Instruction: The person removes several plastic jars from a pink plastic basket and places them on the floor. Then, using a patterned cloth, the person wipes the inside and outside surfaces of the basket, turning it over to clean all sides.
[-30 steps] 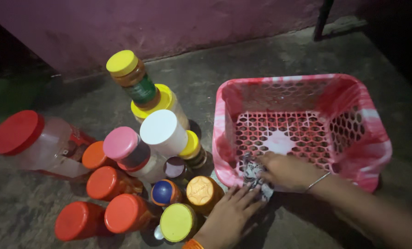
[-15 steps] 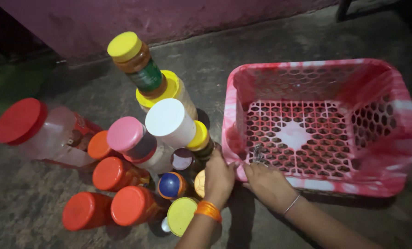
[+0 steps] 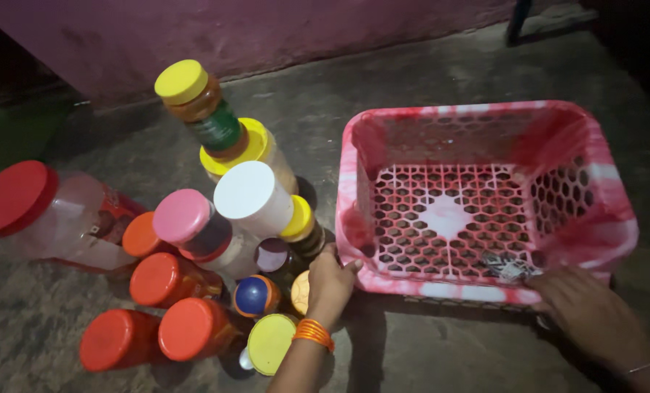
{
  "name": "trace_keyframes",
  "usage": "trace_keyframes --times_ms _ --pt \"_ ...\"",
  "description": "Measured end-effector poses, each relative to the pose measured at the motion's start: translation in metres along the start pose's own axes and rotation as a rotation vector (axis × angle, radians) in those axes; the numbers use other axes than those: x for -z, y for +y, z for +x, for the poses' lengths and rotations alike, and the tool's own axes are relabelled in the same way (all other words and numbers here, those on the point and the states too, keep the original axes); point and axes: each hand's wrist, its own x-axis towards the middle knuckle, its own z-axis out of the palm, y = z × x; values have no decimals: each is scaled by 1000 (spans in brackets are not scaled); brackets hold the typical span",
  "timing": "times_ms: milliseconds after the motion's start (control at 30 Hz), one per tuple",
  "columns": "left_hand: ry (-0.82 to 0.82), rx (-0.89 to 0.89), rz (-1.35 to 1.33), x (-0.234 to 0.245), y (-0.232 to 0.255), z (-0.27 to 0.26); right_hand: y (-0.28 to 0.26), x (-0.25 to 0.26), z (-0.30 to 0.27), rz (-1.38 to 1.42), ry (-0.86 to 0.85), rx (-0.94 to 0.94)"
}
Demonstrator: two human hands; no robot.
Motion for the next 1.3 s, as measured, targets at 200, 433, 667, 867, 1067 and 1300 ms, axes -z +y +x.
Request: trace_keyframes --times_ms 200,433,667,867,1067,1300 --pt "-21 -12 -1 -14 -7 2 -87 -1 36 271 238 -44" --pt "-140 15 130 4 -10 -22 -148 53 78 1153 190 -86" --pt "193 -345 159 33 45 -69 -123 102 71 2060 -276 -901" --pt "-329 -695 -243 16 72 -90 -120 93 63 2167 -302 -707" --pt "-443 -391 -257 -6 62 -72 -91 72 52 1909 -197 -725" --pt "-400 -305 -430 -33 42 -57 -84 21 32 1861 -169 -761"
